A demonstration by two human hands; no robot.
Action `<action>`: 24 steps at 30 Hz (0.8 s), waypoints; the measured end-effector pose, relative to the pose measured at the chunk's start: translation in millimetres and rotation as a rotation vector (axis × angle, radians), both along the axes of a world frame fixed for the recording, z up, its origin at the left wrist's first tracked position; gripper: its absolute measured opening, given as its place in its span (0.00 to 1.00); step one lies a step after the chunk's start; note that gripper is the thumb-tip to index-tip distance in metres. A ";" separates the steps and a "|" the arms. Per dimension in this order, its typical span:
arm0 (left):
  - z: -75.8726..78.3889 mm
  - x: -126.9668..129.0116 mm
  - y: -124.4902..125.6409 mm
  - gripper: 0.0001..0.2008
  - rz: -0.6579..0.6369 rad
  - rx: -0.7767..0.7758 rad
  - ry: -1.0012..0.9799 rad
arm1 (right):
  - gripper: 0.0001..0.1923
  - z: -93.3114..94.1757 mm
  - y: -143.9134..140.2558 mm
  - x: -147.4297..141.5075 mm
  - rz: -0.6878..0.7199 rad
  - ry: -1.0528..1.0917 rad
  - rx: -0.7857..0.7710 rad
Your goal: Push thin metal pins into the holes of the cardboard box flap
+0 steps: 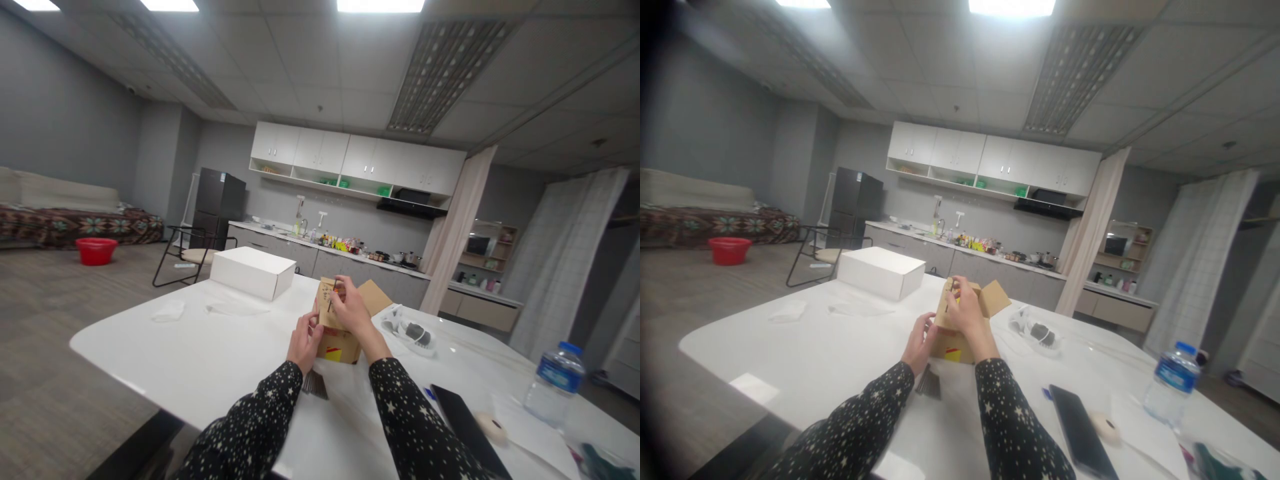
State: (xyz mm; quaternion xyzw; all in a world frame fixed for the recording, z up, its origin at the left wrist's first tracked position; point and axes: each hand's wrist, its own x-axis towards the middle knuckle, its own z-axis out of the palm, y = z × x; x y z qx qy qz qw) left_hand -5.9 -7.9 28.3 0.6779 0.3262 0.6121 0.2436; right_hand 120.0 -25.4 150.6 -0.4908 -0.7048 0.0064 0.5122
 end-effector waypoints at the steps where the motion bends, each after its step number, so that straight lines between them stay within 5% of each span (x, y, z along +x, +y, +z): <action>1: -1.1 0.9 0.8 0.22 0.001 0.001 0.000 | 0.19 0.5 -1.6 1.2 0.005 -0.007 0.015; 24: -4.0 13.2 5.6 0.21 0.017 -0.003 0.005 | 0.14 -11.1 -15.2 27.3 0.054 -0.217 -0.083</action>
